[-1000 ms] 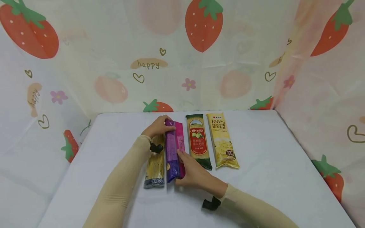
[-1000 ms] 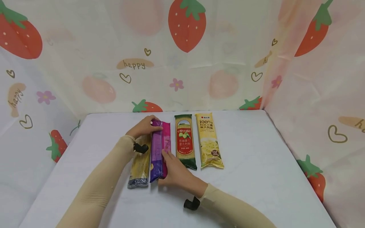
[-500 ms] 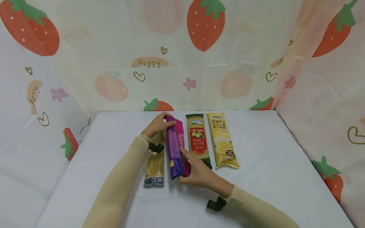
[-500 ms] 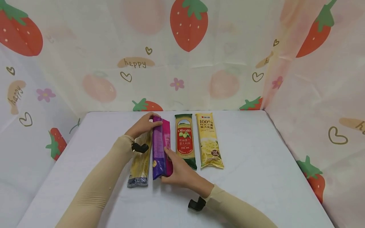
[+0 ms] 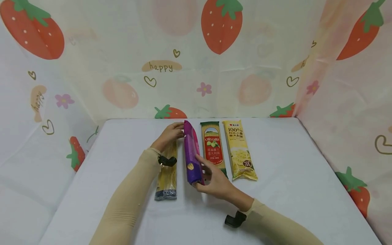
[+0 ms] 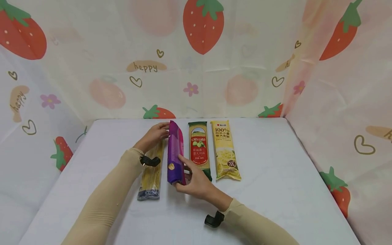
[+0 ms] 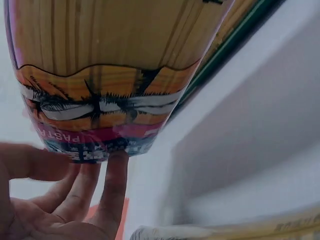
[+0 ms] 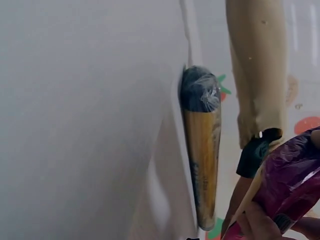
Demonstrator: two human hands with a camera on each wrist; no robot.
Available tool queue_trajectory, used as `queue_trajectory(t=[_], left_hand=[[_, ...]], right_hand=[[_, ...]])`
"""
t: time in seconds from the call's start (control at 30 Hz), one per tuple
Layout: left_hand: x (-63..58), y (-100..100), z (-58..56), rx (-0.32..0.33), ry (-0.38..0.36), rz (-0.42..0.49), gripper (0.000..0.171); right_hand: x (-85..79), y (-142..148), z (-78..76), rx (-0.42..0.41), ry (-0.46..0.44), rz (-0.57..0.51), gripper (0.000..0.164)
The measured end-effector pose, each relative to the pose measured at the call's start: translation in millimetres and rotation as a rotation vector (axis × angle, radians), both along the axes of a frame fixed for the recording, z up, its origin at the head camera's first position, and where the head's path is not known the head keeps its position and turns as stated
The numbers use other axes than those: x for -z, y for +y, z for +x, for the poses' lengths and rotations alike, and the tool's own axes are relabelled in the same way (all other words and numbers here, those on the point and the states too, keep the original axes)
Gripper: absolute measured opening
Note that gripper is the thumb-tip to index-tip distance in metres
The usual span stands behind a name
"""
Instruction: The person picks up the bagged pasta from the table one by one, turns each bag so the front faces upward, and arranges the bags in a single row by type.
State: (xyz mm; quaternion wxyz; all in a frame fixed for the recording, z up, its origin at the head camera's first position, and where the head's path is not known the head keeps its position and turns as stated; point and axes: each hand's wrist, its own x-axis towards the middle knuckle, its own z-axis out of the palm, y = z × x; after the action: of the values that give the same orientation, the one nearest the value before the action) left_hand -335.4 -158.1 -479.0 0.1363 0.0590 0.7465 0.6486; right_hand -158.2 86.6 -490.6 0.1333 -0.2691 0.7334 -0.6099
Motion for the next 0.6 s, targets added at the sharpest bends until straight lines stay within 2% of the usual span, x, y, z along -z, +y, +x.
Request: queue_trajectory(t=[0.1, 0.23, 0.33, 0.6], left_hand=[[1.0, -1.9, 2.1, 0.039, 0.055, -0.07, 0.061], [2.6, -3.0, 2.8, 0.074, 0.082, -0.085, 0.06], [3.7, -1.3, 1.7, 0.078, 0.042, -0.033, 0.06], [6.2, 0.3, 1.6, 0.064, -0.051, 0.002, 0.067]], right_hand=[[0.0, 1.0, -1.2, 0.009, -0.039, -0.043, 0.097], [-1.3, 2.4, -2.8, 0.015, -0.085, -0.118, 0.094], [-3.9, 3.8, -4.4, 0.013, -0.117, -0.176, 0.091], [-5.1, 7.1, -8.5, -0.003, -0.155, -0.284, 0.086]])
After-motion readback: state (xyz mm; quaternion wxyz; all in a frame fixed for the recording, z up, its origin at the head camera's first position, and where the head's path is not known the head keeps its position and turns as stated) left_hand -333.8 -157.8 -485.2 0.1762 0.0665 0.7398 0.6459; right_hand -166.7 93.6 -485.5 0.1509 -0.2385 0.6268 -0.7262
